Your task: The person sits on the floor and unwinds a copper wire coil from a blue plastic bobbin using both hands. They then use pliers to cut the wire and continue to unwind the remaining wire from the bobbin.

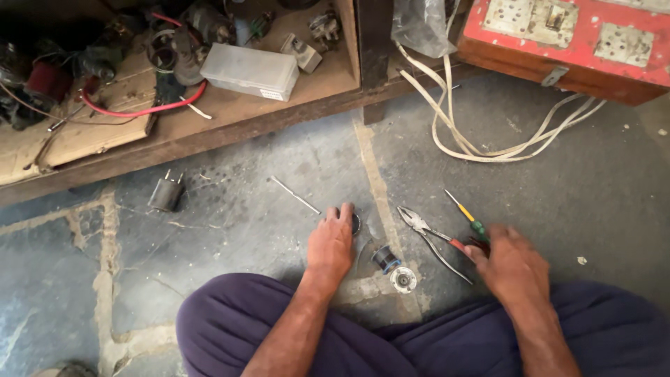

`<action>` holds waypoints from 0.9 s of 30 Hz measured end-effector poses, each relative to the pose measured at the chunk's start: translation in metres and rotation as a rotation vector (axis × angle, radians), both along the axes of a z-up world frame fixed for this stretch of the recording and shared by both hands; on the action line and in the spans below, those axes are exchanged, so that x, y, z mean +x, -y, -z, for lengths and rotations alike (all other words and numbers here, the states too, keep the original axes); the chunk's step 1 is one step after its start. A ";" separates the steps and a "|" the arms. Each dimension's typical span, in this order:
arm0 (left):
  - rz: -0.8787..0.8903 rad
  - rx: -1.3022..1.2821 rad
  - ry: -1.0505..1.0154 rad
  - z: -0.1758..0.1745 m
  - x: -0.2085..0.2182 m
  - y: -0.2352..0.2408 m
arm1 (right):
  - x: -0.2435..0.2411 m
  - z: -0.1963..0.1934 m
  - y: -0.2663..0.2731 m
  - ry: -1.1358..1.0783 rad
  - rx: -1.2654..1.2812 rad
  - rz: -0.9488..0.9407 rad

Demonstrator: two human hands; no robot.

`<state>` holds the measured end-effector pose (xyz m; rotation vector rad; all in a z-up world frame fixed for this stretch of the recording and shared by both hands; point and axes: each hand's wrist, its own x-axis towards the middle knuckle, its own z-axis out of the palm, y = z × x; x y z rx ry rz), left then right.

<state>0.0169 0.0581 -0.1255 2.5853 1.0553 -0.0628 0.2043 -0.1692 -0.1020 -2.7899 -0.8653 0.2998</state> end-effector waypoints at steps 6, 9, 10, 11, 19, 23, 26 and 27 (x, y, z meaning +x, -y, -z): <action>-0.103 -0.171 0.329 -0.036 0.003 0.008 | -0.022 0.005 -0.013 -0.030 0.159 -0.298; -0.126 -0.331 0.706 -0.042 0.009 0.008 | -0.029 0.011 -0.017 -0.020 0.022 -0.368; -0.175 -0.515 0.770 -0.043 0.011 0.008 | -0.029 0.013 -0.019 -0.037 -0.034 -0.356; -0.224 -0.700 0.831 -0.045 0.013 0.008 | -0.028 0.014 -0.021 -0.054 -0.089 -0.344; -0.114 -0.844 0.920 -0.093 0.021 -0.019 | -0.025 0.018 -0.027 -0.149 -0.183 -0.261; 0.020 -0.509 0.688 -0.099 0.023 -0.040 | -0.028 0.014 -0.037 -0.171 -0.157 -0.205; 0.040 -0.203 0.266 -0.070 0.027 -0.039 | -0.026 0.011 -0.037 -0.082 -0.089 -0.279; 0.050 -0.120 0.115 -0.056 0.030 -0.036 | -0.027 0.010 -0.036 -0.044 -0.069 -0.319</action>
